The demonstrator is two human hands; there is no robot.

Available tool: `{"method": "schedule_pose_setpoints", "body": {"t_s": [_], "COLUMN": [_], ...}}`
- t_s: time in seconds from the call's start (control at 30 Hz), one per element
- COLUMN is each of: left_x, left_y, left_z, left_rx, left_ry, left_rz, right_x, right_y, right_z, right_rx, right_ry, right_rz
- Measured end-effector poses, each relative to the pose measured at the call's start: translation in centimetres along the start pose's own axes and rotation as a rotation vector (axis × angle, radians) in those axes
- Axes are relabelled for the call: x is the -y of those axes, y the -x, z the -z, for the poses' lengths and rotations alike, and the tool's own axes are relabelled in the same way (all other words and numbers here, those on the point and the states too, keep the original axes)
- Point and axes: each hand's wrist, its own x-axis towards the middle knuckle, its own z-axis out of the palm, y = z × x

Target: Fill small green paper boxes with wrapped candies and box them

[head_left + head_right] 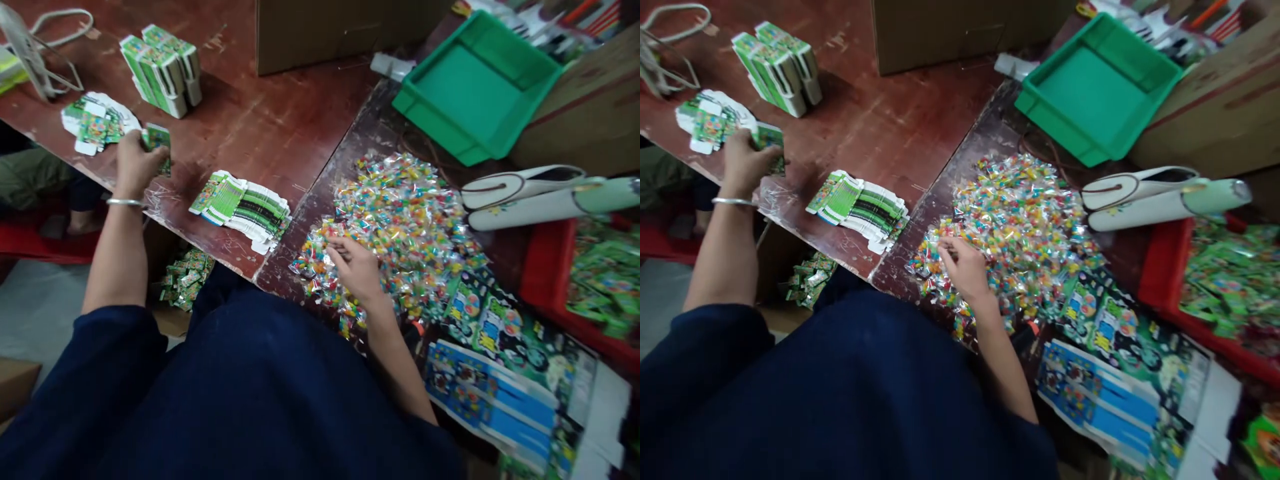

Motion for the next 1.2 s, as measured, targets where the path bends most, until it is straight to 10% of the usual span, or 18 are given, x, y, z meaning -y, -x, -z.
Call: {"method": "schedule_pose_setpoints", "body": {"t_s": [0.17,0.33,0.53,0.87,1.2], "left_x": [-2.8,-4.9,-6.2,-6.9,-8.3], "left_y": [7.5,14.4,19.5,22.2,23.4], "left_z": [0.7,-2.9,-8.7,-13.8,-14.5], "left_rx": [0.058,0.468,0.847,0.828,0.745], "left_ry": [0.625,0.621,0.649,0.527,0.599], "left_rz": [0.142,0.335,0.259,0.011,-0.054], "right_x": [-0.4,-0.3,-1.1,4.5,6.1], "right_y": [-1.9,-3.0,-3.4,-0.9,-1.6], "right_z": [-1.8,-2.2,-1.0,3.0,0.1], "right_rx": [0.139,0.301,0.348,-0.282,-0.208], "right_ry": [0.378,0.544,0.376,-0.089,0.084], "right_rz": [0.126,0.127,0.118,0.109,0.249]}}
